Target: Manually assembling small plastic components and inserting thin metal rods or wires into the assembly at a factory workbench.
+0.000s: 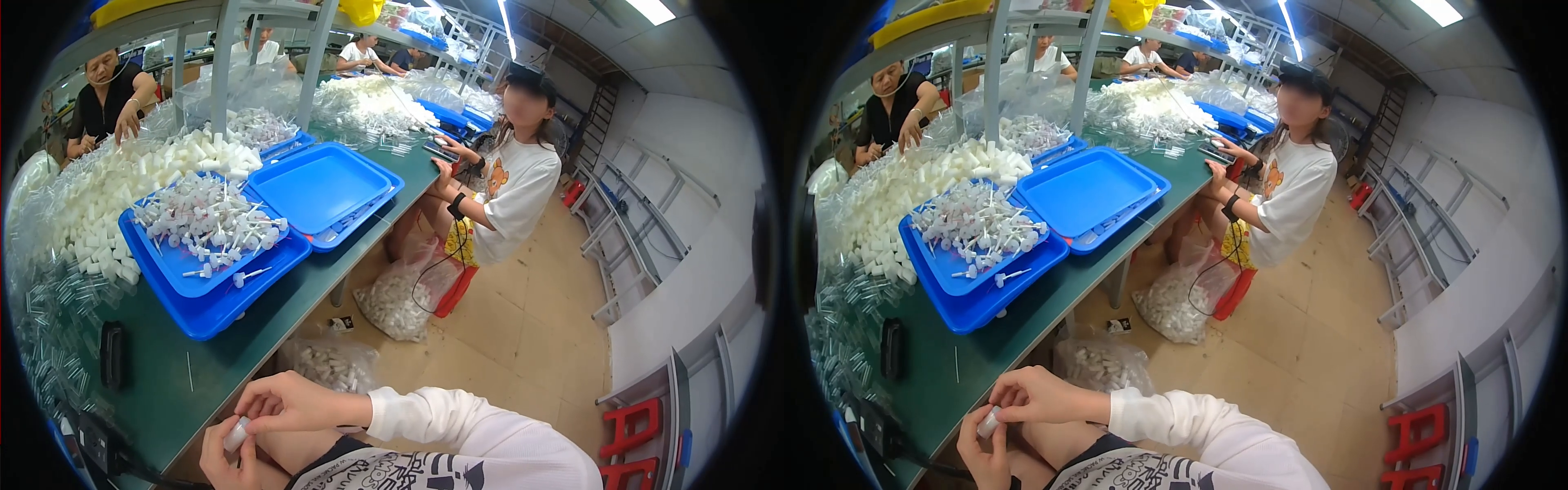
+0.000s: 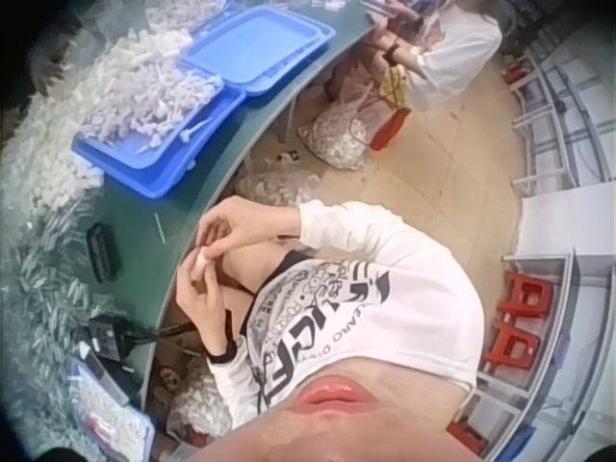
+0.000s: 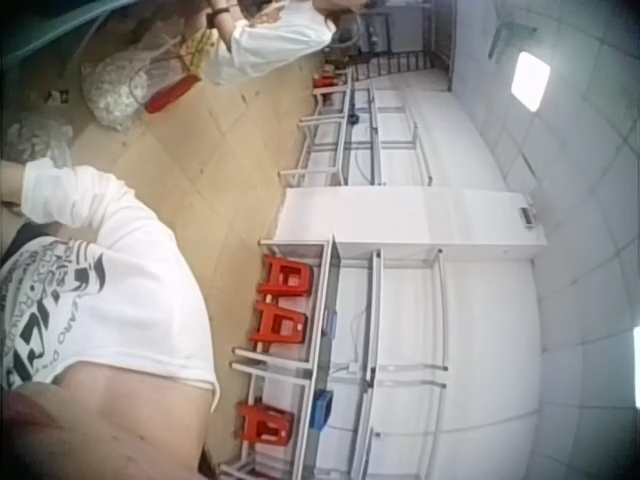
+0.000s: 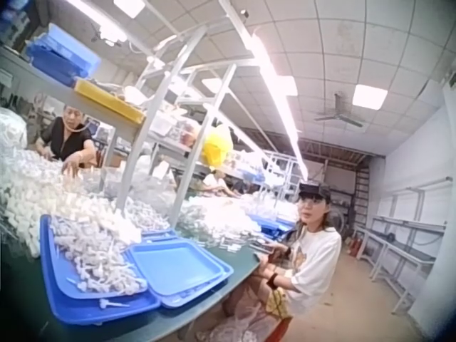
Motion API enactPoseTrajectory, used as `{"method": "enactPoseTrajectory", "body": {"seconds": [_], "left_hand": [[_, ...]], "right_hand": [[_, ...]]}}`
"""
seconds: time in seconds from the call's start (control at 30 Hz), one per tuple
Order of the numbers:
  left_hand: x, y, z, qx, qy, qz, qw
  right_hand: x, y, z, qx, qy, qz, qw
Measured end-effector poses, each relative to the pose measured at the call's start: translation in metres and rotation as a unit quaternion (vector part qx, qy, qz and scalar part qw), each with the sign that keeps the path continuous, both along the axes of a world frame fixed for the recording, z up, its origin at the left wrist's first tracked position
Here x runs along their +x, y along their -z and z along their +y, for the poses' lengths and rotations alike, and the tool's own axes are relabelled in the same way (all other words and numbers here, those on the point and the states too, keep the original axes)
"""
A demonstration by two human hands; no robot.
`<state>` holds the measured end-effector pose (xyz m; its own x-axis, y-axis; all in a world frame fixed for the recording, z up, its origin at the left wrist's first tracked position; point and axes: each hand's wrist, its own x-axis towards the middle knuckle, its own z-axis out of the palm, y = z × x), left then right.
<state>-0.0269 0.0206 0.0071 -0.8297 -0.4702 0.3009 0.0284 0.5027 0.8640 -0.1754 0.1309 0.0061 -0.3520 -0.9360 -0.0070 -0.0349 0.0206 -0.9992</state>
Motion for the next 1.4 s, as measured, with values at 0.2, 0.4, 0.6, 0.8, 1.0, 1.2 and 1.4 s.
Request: {"method": "enactPoseTrajectory", "body": {"seconds": [0.2, 0.4, 0.6, 0.8, 1.0, 1.2, 1.4], "left_hand": [[0.003, 0.004, -0.001, -0.067, -0.027, 0.017, 0.997], [0.005, 0.008, -0.004, -0.102, -0.001, 0.073, 0.992], [0.007, 0.009, -0.004, -0.102, 0.019, 0.071, 0.992], [0.004, 0.013, -0.005, -0.124, 0.042, 0.080, 0.988], [-0.005, 0.012, 0.008, -0.103, -0.040, 0.068, 0.991], [-0.006, 0.011, 0.009, -0.025, -0.023, 0.020, 0.999], [-0.007, 0.012, 0.013, 0.000, 0.007, 0.023, 1.000]], "right_hand": [[-0.001, 0.016, -0.001, -0.026, -0.013, -0.068, 0.997], [0.002, 0.015, 0.002, -0.015, -0.008, -0.024, 1.000], [0.002, 0.015, 0.005, -0.014, -0.008, 0.061, 0.998], [0.002, 0.022, 0.006, -0.013, -0.005, 0.091, 0.996], [0.005, 0.019, 0.002, -0.059, 0.070, -0.014, 0.996], [0.003, 0.014, 0.004, -0.010, 0.040, 0.037, 0.998], [0.004, 0.024, 0.001, 0.010, 0.047, 0.050, 0.998]]}}
